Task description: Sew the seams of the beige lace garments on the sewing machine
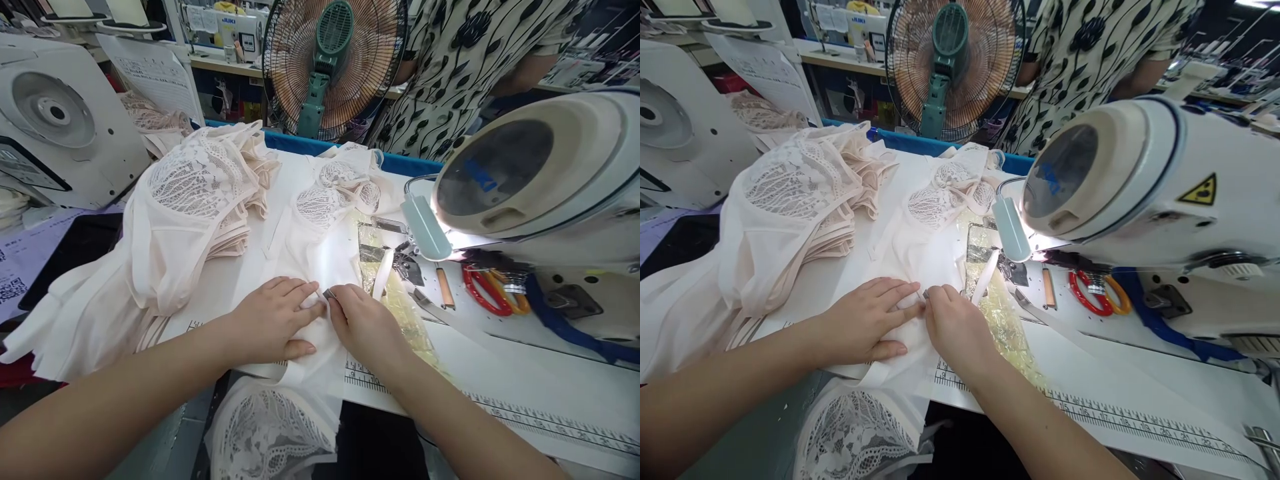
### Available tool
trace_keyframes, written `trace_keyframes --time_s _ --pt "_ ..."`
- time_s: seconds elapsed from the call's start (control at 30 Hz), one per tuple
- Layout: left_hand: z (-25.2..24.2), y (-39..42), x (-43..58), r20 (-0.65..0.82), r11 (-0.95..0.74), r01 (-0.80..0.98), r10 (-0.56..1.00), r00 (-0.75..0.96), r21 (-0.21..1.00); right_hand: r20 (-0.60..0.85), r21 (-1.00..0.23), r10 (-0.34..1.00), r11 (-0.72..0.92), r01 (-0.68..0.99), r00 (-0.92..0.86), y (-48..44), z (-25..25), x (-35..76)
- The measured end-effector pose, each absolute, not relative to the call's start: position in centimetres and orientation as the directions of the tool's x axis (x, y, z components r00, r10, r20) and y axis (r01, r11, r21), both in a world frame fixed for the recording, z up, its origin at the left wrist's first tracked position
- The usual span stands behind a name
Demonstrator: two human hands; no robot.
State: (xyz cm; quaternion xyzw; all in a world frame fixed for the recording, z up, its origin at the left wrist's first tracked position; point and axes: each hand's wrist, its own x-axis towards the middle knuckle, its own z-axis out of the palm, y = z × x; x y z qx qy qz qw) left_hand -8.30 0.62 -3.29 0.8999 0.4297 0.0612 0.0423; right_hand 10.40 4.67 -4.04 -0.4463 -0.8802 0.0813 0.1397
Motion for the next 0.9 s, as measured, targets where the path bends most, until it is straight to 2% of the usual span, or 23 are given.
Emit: trace_keyframes --time_s 0.27,0.47,0.7,0.9 --pt "-3.2 0.7 -8.3 0.046 -0.615 0.777 0.787 0.615 0.135 0.149 -0.136 0.792 0.609 0.782 -0.592 4.8 -3.9 10.1" --pt "-3.3 0.7 -8.4 0.059 -0.620 0.775 0.784 0.618 0.117 0.056 -0.014 0.767 0.641 0.767 -0.640 4.6 -3.1 9.9" --pt "-3.1 0.7 -8.1 0.050 -0.616 0.780 0.787 0.615 0.107 0.036 0.031 0.763 0.644 0.764 -0.645 3.8 -2.8 10.7" --pt "-3.0 0.7 -8.1 0.021 -0.610 0.785 0.791 0.611 0.110 -0.040 0.027 0.776 0.631 0.775 -0.630 2.9 -2.1 11.6"
